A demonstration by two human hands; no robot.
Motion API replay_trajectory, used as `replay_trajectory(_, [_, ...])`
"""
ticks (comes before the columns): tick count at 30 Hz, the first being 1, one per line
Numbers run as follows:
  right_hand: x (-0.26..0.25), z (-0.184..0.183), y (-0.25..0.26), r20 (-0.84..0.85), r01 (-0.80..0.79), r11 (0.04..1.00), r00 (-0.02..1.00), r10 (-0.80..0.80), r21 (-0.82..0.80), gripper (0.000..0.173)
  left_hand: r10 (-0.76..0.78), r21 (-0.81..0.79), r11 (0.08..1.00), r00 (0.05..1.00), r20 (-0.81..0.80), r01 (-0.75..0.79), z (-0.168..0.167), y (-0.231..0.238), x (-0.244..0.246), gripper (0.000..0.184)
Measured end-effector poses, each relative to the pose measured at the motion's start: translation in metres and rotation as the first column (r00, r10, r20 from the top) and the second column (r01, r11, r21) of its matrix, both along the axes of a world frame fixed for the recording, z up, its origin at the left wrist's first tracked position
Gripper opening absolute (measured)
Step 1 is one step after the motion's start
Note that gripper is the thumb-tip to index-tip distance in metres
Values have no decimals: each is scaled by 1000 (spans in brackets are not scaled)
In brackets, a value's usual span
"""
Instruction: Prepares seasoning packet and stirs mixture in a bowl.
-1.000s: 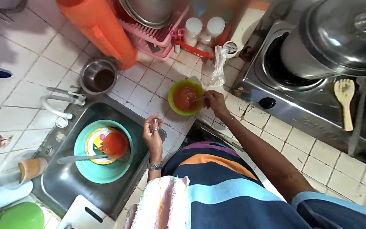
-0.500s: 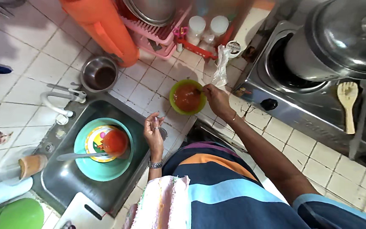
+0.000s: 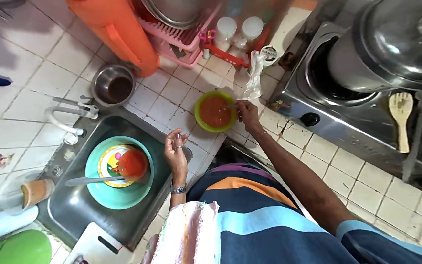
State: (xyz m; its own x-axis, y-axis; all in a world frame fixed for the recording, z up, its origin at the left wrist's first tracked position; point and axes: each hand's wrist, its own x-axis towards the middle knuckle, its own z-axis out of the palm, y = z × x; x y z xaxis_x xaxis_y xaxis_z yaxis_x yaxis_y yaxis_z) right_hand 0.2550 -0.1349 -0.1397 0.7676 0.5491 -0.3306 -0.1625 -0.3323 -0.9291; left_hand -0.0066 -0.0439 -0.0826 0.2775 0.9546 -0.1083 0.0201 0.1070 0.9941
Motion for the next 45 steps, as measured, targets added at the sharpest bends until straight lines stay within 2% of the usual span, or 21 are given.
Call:
replay_trajectory(3, [10,1,-5,-18,-20,998,1000,19,-57,28,1,9,1000,1000,12,-1,0,-2,-1,27])
replay_trajectory(6, [11,3,-8,30,84,996,996,-83,-10,29,-5,14,1000,1000,11,5,-7,-5,-6,28])
replay_trajectory(8, [-3,10,-11,57,4,1000,998,-4,4,31,-2,3,1000,1000,-1,2,-8,-7,-8,27])
replay_trajectory(10, [-7,16,-12,41,-78,996,996,80,-52,29,-7,1,1000,1000,-11,7,-7,-7,-8,27])
replay_trajectory(15, [9,1,-8,-8,67,997,998,-67,-34,27,4,2,1000,1000,-5,-4,-8,-7,-8,27])
replay_trajectory(19, [-7,8,-13,5,-89,995,996,89,-44,28,-15,-3,1000,1000,-4,15,-6,-8,-4,27])
replay_trajectory(24, [-4,5,-17,-25,32,999,999,-33,-38,30,-22,-12,1000,1000,-17,22,-8,-10,-6,27])
replay_trajectory(28, [-16,24,-22,-35,-148,987,989,146,-61,32,-33,-15,999,999,-25,33,-5,-11,-5,27])
replay_trajectory(30, [-12,38,-28,0,-159,986,987,159,-44,33,-26,-2,1000,1000,-16,26,-4,-9,-7,27])
replay_trajectory(35, [-2,63,-41,224,-152,985,966,130,85,31,-15,7,1000,1000,-5,15,-6,-7,-11,27])
replay_trajectory(38, [-3,53,-37,343,-142,983,935,94,117,30,-21,8,1000,1000,0,21,-8,-7,-11,26])
replay_trajectory(41, [-9,30,-34,395,-138,988,913,102,66,31,-12,6,1000,1000,-7,12,-9,-9,-8,27])
replay_trajectory(43, [-16,17,-30,319,-119,991,943,94,60,32,-11,1,1000,1000,-9,11,-7,-10,-6,27])
replay_trajectory(45, [-19,9,-24,175,-90,994,981,78,63,32,-12,-7,1000,1000,-4,12,-7,-10,-5,27])
